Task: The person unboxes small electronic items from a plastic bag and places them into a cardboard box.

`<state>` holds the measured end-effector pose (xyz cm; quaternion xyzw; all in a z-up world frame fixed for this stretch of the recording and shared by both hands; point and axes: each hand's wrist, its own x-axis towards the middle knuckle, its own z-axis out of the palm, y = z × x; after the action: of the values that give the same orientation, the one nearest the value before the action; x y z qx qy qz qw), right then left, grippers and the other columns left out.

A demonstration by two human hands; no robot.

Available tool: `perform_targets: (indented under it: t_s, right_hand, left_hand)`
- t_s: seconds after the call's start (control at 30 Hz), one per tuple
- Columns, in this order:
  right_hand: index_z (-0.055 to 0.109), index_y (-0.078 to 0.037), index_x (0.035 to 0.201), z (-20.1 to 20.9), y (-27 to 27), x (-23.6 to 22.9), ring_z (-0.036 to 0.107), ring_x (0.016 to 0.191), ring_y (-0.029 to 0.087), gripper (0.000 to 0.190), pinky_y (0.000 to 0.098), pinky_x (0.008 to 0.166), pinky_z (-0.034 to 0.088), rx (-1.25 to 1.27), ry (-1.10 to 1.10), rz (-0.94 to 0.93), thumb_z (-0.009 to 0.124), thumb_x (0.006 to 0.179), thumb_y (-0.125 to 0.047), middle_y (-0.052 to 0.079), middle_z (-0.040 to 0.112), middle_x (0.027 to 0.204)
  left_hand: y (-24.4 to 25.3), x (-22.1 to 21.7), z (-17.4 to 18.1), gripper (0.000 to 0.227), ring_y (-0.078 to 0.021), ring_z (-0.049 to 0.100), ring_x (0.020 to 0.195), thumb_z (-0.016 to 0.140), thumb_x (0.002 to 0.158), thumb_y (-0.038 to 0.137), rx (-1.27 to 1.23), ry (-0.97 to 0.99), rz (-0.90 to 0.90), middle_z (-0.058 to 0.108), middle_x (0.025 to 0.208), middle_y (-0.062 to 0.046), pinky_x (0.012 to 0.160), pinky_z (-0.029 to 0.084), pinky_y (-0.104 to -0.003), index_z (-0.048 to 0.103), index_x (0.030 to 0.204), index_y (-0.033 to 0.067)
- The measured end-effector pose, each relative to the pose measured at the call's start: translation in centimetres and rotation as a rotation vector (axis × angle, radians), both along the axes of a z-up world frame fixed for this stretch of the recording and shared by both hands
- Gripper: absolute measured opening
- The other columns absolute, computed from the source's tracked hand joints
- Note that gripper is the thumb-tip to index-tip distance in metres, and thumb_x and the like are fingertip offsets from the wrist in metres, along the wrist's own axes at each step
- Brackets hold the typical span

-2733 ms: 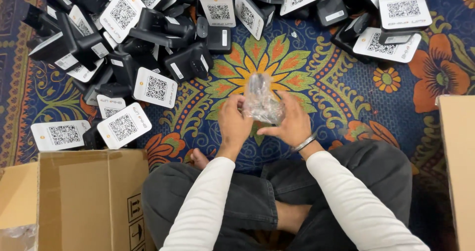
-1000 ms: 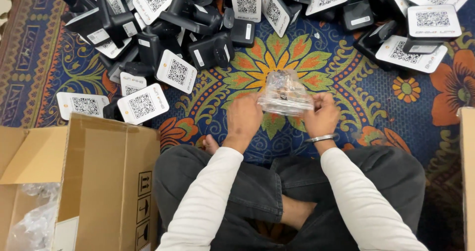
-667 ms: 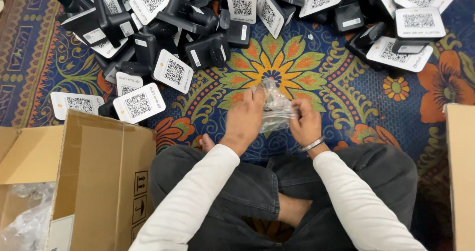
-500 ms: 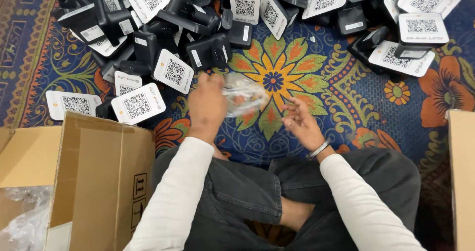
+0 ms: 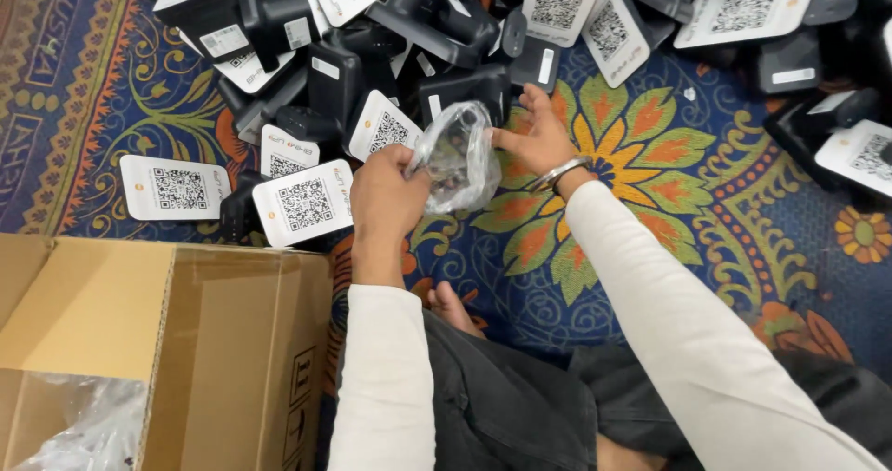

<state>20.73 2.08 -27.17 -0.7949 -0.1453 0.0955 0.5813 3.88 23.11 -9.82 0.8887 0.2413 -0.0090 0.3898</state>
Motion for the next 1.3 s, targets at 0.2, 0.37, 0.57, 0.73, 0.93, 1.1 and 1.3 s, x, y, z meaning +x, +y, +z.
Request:
perform_targets:
  t_s: [0.2, 0.37, 0.57, 0.73, 0.93, 1.1, 1.3]
  right_hand:
    - [0.017, 0.002, 0.158, 2.1, 2.5, 1.5, 0.058, 0.133, 0.028, 0.116, 0.0368, 0.11, 0.049, 0.067, 0.124, 0.09, 0.093, 0.074, -0.019, 0.019, 0.056, 0.147]
    - [0.028, 0.002, 0.148, 1.3, 1.1, 0.0, 0.063, 0.123, 0.023, 0.107, 0.0359, 0.107, 0.051, 0.127, 0.225, -0.055, 0.094, 0.066, -0.014, 0.014, 0.063, 0.133]
    - [0.037, 0.002, 0.142, 5.8, -9.3, -6.8, 0.061, 0.124, 0.023, 0.095, 0.0355, 0.109, 0.049, 0.162, 0.011, -0.139, 0.095, 0.069, -0.016, 0.014, 0.061, 0.132]
    - [0.041, -0.002, 0.141, 14.7, -18.4, -15.5, 0.066, 0.116, 0.028, 0.098, 0.0381, 0.104, 0.051, -0.392, 0.016, -0.329, 0.092, 0.063, -0.035, 0.016, 0.066, 0.125]
    - [0.05, -0.003, 0.14, 15.8, -21.1, -20.6, 0.059, 0.107, 0.041, 0.1, 0.0497, 0.09, 0.05, -0.919, -0.457, -0.393, 0.097, 0.06, -0.042, 0.021, 0.059, 0.118]
    - [0.051, -0.007, 0.138, 14.0, -18.0, -21.4, 0.059, 0.1, 0.033, 0.094, 0.0462, 0.08, 0.049, -1.096, -0.551, -0.306, 0.093, 0.062, -0.044, 0.013, 0.06, 0.111]
    - [0.05, -0.011, 0.143, 11.0, -17.0, -22.2, 0.06, 0.098, 0.028, 0.083, 0.0439, 0.078, 0.05, -1.235, -0.625, -0.117, 0.087, 0.074, -0.035, 0.009, 0.06, 0.114]
  left_hand:
    - [0.8, 0.9, -0.9, 0.02, -0.0277, 0.075, 0.08, 0.064, 0.079, 0.003, 0.08, -0.353, 0.203, 0.078, 0.09, -0.01, 0.076, 0.057, -0.04, 0.075, 0.095, 0.0072]
    - [0.6, 1.1, -1.0, 0.014, -0.0254, 0.071, 0.067, 0.061, 0.082, 0.004, -0.004, -0.312, 0.234, 0.076, 0.079, -0.011, 0.069, 0.054, -0.037, 0.072, 0.091, 0.0052]
    - [-1.8, 0.9, 1.5, 0.014, -0.022, 0.069, 0.062, 0.069, 0.082, 0.016, -0.056, -0.415, 0.124, 0.073, 0.071, -0.012, 0.064, 0.053, -0.035, 0.072, 0.085, 0.0027]
    - [-6.1, 0.3, 1.6, 0.037, -0.0327, 0.069, 0.06, 0.079, 0.079, 0.036, 0.098, -0.234, -0.036, 0.071, 0.067, -0.016, 0.064, 0.054, -0.043, 0.07, 0.073, 0.0003]
    - [-11.0, 0.2, -2.5, 0.028, -0.0462, 0.069, 0.078, 0.065, 0.093, 0.033, 0.282, -0.417, -0.077, 0.072, 0.079, -0.022, 0.071, 0.052, -0.057, 0.072, 0.093, 0.0057]
    - [-12.5, -0.8, -5.4, 0.029, -0.0467, 0.07, 0.081, 0.058, 0.087, 0.022, 0.293, -0.349, -0.164, 0.072, 0.084, -0.025, 0.074, 0.053, -0.057, 0.071, 0.106, 0.0048]
    - [-13.4, -2.3, -4.9, 0.034, -0.0473, 0.069, 0.082, 0.063, 0.09, 0.035, 0.312, -0.226, -0.186, 0.071, 0.085, -0.026, 0.076, 0.053, -0.057, 0.072, 0.094, 0.0031]
